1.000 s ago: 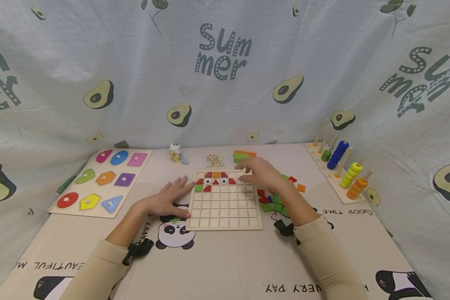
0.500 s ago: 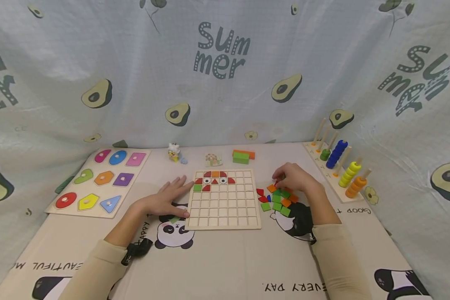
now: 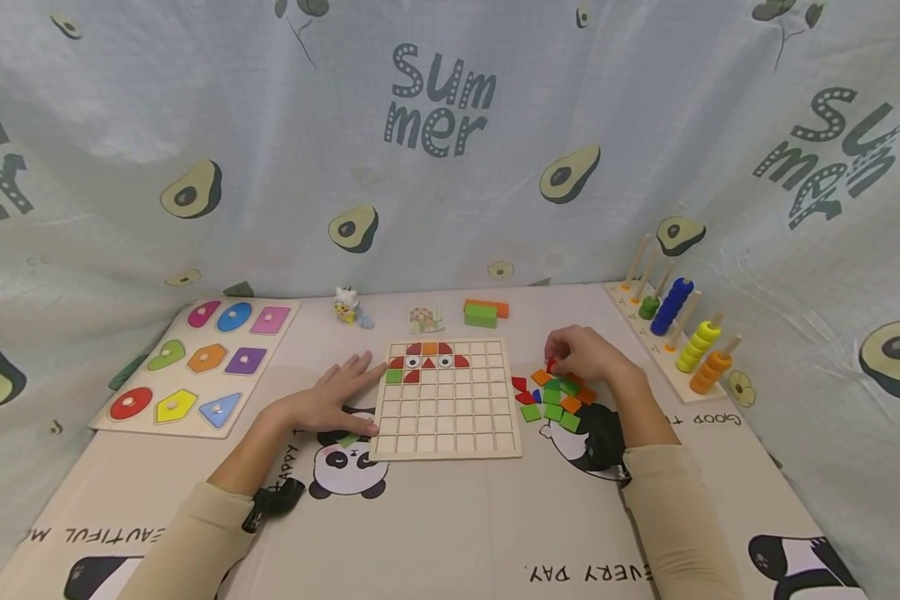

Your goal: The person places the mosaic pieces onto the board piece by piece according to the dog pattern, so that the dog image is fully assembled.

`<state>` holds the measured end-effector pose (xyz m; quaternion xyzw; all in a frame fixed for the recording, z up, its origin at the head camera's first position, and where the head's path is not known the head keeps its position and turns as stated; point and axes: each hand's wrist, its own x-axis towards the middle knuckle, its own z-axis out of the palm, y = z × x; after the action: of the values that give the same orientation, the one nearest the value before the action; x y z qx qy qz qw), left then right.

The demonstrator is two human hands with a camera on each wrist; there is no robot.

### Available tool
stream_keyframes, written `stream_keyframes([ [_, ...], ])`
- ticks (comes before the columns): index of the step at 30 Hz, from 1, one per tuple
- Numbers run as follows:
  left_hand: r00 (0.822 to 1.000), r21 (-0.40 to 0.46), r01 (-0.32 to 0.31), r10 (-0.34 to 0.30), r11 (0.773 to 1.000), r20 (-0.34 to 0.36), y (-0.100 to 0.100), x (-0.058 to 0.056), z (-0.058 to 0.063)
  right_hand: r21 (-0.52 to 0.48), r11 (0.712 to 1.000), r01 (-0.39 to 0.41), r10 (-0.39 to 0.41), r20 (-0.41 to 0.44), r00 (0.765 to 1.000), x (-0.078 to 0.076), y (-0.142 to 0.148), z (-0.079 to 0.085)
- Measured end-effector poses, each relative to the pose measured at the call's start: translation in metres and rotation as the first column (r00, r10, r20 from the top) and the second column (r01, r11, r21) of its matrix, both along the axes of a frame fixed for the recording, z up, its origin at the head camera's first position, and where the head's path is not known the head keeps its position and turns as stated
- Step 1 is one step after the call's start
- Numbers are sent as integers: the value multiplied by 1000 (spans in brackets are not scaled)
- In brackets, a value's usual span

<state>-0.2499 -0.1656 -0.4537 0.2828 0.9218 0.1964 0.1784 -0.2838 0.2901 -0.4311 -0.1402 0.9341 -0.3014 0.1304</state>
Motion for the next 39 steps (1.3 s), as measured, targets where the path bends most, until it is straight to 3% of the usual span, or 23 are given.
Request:
stream_keyframes([
  [5,1000,-12,-1,1,1000,2,-1,0,-1,-135,991,-15,8,-47,999,1,-8,5],
  [9,1000,-19,-4,4,1000,6,0,1,0,-255,961,-102,78,-101,992,2,-28,15],
  [15,1000,-15,-2,2,1000,10,0,1,3,-327,923,-202,157,-160,975,3,-70,24],
  [22,1000,-9,-6,6,1000,2,0,1,2,-190,961,-199,158,-210,965,2,-122,22],
  [26,1000,-10,-9,9,1000,3,0,1,0,-151,963,-221,194,-179,965,-1,-144,12],
  [32,1000,-8,-11,11,1000,-1,1,1,1,-141,961,-237,215,-157,964,-5,-156,-1],
  [39,1000,-13,-14,14,1000,-2,0,1,-1,-80,969,-234,215,-193,957,-2,-159,-4],
])
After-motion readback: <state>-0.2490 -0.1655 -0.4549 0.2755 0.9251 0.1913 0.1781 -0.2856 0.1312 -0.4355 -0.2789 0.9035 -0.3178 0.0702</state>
